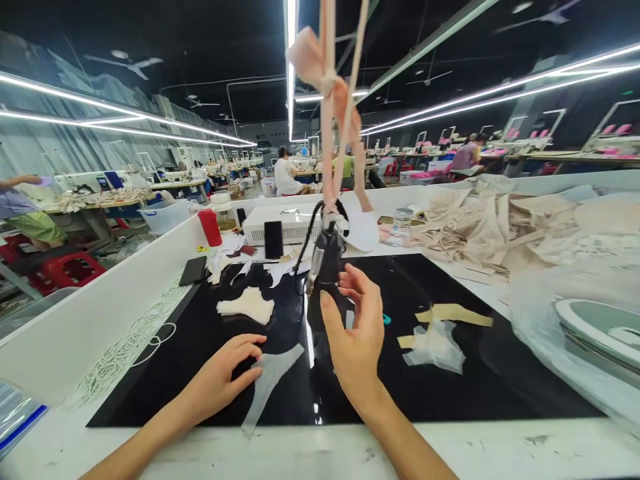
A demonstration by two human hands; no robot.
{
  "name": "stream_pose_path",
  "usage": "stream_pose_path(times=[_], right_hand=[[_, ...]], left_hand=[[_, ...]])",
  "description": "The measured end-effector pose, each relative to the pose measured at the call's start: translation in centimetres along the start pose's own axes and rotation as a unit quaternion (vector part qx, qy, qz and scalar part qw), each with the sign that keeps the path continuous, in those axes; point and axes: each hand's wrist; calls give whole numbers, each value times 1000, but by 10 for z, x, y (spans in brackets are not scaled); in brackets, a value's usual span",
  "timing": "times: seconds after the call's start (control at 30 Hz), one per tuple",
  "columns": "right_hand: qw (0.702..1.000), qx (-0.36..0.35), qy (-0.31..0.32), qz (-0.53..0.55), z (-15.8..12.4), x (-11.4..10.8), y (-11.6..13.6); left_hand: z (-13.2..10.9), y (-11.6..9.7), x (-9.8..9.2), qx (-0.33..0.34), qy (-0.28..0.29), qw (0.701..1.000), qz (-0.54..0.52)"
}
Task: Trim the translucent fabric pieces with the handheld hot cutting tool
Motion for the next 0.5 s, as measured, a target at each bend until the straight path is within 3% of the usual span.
stream_pose_path(times=[0.07,0.1,0.23,0.3,0.37,0.5], right_hand=[[994,-100,-17,-27,-5,-6,2],[988,-145,11,-43,-8,-8,5],[940,-222,239,-105,-21,-2,20],[904,-183,366,-123,-27,7,21],[885,-124,437,-106,-33,14,18],[881,-64,457,-103,-37,21,12]], left_hand=[[0,3,0,-1,-2,1000,-17],[1,5,0,-1,-2,1000,-28],[3,2,-1,-18,12,996,-85],[3,-4,-3,-25,21,993,-115],[2,-9,-6,-23,25,987,-157],[0,-13,-12,-25,38,963,-266]])
Point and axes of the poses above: each hand's wrist, its own z-axis towards the middle knuckle, its own x-axis out of the palm, y = z × x, and after that the axes turned 14 degrees about y, right-handed
